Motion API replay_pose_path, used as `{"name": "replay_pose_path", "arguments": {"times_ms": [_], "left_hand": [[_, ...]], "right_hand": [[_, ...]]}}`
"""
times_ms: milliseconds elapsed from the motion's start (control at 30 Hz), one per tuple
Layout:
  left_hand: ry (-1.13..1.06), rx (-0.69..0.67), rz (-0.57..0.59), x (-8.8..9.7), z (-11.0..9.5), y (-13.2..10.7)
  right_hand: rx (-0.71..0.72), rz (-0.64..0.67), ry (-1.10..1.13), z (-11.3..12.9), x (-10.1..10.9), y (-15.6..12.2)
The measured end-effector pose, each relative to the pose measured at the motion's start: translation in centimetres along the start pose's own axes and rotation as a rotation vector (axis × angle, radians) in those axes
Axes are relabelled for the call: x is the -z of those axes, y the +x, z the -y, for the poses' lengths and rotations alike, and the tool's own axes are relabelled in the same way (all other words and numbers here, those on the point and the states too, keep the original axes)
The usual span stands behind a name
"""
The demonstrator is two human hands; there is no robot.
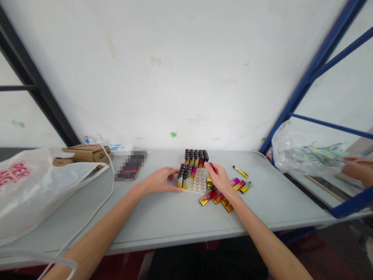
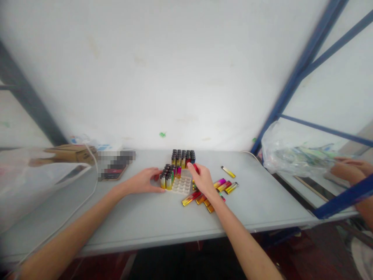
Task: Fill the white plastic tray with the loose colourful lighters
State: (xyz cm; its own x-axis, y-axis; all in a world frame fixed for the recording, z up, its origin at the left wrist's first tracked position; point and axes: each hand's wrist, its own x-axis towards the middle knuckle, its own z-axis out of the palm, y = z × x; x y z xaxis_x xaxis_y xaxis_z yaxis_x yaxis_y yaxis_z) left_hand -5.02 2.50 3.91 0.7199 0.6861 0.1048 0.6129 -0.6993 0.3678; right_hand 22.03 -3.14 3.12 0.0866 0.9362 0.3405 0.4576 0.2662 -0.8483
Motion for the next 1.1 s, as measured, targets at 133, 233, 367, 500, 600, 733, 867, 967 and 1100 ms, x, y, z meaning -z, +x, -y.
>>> {"name": "replay_pose_path", "arguments": {"times_ms": [133,233,367,500,600,733,867,967,1100], "left_hand": [[-0.001,0.009,0.0,0.2,-0.2,0.0],[0.013,0.01,0.006,0.2,-0.3,0.0],[0.024,0.005,0.01,0.2,-0.3,0.0],[0.026,0.002,0.005,0.2,-0.3,0.0],[0.028,0.004,0.015,0.2,-0.3,0.0],[0.028,0.007,0.014,0.1,-0.2,0.0],[0.021,-0.005,0.002,-0.1,0.0,0.0],[0.03,-0.002,0.005,-0.1,0.0,0.0],[0.043,-0.004,0.01,0.0,-0.2,0.1]], "right_hand": [[-0.001,-0.055,-0.151,-0.6,-0.7,-0.1],[0.022,-0.035,-0.186,-0.7,-0.6,-0.2],[0.078,-0.063,-0.189,-0.4,-0.4,-0.3],[0.132,0.014,-0.176,0.0,-0.3,-0.4],[0.262,0.048,-0.225,0.2,-0.3,-0.4],[0.306,0.082,-0.305,0.5,-0.2,-0.7],[0.261,0.147,-0.301,0.7,-0.3,-0.9],[0.255,0.171,-0.319,0.5,-0.5,-0.7],[0.277,0.223,-0.414,0.2,-0.6,-0.4]]}}
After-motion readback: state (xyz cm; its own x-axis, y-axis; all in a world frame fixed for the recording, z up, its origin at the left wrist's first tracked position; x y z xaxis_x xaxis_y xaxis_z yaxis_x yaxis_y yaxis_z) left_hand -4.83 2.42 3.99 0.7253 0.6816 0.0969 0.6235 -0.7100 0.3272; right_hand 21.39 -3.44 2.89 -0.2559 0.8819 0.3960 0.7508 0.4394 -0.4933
